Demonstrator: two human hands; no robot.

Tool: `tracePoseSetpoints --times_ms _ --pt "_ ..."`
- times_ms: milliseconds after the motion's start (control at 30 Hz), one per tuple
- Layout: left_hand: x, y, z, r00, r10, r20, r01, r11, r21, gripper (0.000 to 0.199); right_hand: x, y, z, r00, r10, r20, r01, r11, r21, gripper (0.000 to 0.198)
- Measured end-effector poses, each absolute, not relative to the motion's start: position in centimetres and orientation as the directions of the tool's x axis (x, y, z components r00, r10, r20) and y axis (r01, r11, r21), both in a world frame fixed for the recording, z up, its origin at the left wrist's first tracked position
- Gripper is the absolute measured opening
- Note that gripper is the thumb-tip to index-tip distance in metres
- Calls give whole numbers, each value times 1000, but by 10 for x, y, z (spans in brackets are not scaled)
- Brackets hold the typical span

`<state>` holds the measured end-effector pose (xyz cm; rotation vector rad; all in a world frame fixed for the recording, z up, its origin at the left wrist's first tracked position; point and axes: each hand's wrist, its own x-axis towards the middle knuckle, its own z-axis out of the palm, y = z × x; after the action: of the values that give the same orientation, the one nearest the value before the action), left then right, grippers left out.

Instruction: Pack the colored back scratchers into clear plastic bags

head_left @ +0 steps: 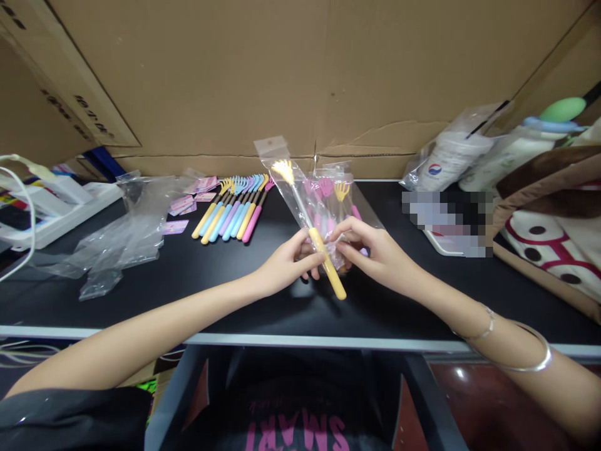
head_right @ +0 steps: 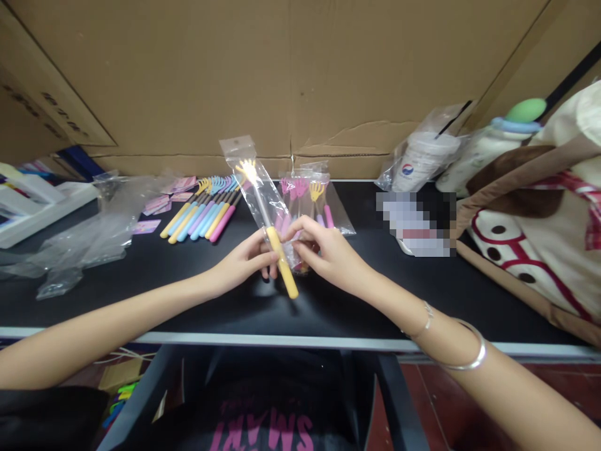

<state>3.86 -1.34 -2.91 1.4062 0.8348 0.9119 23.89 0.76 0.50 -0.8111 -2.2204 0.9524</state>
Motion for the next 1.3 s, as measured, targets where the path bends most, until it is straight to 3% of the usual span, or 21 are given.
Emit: tracePoseSetpoints --times_ms 233,400,467,667,867,1167,1300 --pt "34 -13 -25 463 877 126 22 -153 988 36 241 8 7 -667 623 410 467 777 -421 9" --pt "28 -10 -20 447 882 147 69 -198 978 32 241 5 8 -631 571 525 590 793 -153 11" --pt "28 -9 -20 438 888 141 88 -199 976 32 241 6 5 -642 566 517 609 786 -105 11" --pt "30 -9 -24 447 879 165 120 -242 963 32 239 6 2 -691 570 444 550 814 -190 14" --pt "30 -13 -21 461 874 152 207 -272 940 25 237 3 4 -697 564 442 562 813 -152 23" --pt "26 -15 -12 454 868 203 318 -371 873 25 236 0 1 -619 699 359 562 713 -421 16" --pt "23 -15 -7 432 870 239 450 -437 779 21 235 -1 6 -631 714 303 422 644 -638 17"
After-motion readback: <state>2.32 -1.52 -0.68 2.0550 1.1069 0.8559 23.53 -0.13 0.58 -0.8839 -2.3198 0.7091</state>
